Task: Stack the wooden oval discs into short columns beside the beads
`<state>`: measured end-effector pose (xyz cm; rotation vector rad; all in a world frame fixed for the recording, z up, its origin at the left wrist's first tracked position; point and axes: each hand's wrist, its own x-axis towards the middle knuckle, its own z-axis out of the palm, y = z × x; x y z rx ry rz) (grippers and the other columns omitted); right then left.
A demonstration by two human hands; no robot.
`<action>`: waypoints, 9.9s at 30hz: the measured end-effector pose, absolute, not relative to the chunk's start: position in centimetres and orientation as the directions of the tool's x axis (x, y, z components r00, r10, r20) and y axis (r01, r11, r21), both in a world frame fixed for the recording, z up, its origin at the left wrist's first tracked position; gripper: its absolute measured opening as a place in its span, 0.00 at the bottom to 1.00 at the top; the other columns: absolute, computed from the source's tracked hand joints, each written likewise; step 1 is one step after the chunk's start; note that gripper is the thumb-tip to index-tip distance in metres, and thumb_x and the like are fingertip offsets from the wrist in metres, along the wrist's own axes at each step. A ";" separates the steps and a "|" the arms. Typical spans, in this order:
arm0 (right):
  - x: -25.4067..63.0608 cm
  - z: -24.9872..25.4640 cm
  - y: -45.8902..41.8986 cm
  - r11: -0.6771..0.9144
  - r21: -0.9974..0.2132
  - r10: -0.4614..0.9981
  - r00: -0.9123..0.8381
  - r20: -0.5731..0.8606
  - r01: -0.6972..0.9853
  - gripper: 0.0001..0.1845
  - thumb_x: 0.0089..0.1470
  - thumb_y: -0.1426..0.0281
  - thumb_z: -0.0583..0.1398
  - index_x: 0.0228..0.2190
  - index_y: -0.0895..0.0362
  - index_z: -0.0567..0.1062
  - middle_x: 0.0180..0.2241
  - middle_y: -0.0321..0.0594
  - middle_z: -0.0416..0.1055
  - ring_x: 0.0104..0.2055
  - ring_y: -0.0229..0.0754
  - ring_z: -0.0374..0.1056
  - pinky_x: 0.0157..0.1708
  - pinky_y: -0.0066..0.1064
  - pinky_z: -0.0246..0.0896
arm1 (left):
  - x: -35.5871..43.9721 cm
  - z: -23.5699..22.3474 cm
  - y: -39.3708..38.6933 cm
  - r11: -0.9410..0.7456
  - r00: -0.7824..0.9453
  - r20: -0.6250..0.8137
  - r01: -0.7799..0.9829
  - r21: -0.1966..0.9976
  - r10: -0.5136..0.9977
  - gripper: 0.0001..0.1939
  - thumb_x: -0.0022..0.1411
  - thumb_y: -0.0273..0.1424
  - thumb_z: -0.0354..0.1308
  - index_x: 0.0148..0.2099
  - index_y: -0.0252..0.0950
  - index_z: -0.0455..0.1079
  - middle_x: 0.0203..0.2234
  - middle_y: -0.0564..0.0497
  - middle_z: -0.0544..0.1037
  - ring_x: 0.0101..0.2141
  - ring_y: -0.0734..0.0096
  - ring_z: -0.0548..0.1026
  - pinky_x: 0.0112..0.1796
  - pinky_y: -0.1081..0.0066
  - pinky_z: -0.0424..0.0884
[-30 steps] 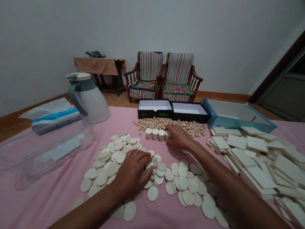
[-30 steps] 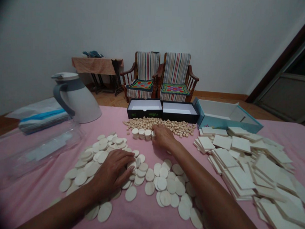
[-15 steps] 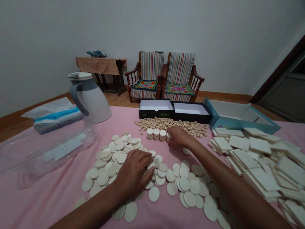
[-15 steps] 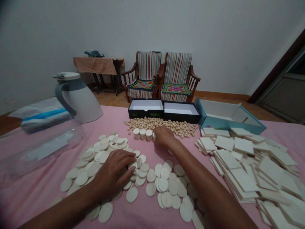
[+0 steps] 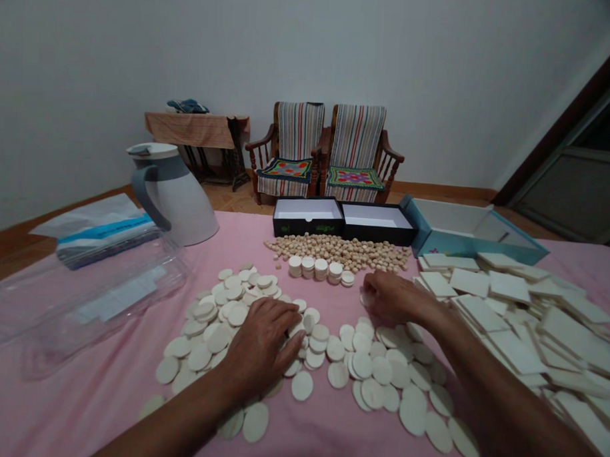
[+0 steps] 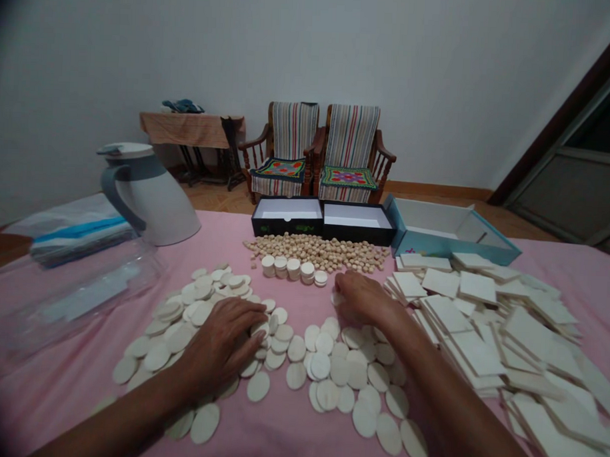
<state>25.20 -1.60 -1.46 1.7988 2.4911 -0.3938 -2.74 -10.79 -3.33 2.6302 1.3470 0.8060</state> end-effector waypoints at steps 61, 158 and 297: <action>26.3 -2.9 -3.0 0.289 -0.326 0.947 -0.319 -0.041 0.900 0.10 0.45 0.74 0.59 0.34 0.58 0.72 0.34 0.42 0.69 0.34 0.40 0.65 0.30 0.28 0.53 | -2.7 -3.1 -10.7 -0.622 0.485 0.425 0.727 0.290 0.764 0.09 0.63 0.31 0.52 0.43 0.35 0.71 0.40 0.44 0.77 0.43 0.59 0.73 0.47 0.51 0.66; 24.4 -1.3 -5.3 0.502 -0.384 0.827 -0.560 -0.047 0.775 0.12 0.44 0.74 0.59 0.35 0.56 0.68 0.36 0.43 0.68 0.36 0.42 0.62 0.33 0.30 0.54 | -2.7 -3.2 -10.7 -0.622 0.480 0.436 0.730 0.284 0.762 0.09 0.63 0.31 0.52 0.42 0.36 0.72 0.41 0.44 0.77 0.43 0.59 0.73 0.47 0.51 0.66; 19.0 -4.9 -11.8 0.565 -0.324 0.822 -0.485 0.298 0.758 0.12 0.58 0.67 0.55 0.41 0.59 0.73 0.40 0.45 0.69 0.45 0.44 0.61 0.46 0.34 0.53 | -10.3 -1.8 -1.0 -0.174 0.157 0.107 0.968 0.180 0.982 0.23 0.66 0.43 0.43 0.47 0.37 0.74 0.45 0.43 0.78 0.46 0.58 0.73 0.44 0.67 0.67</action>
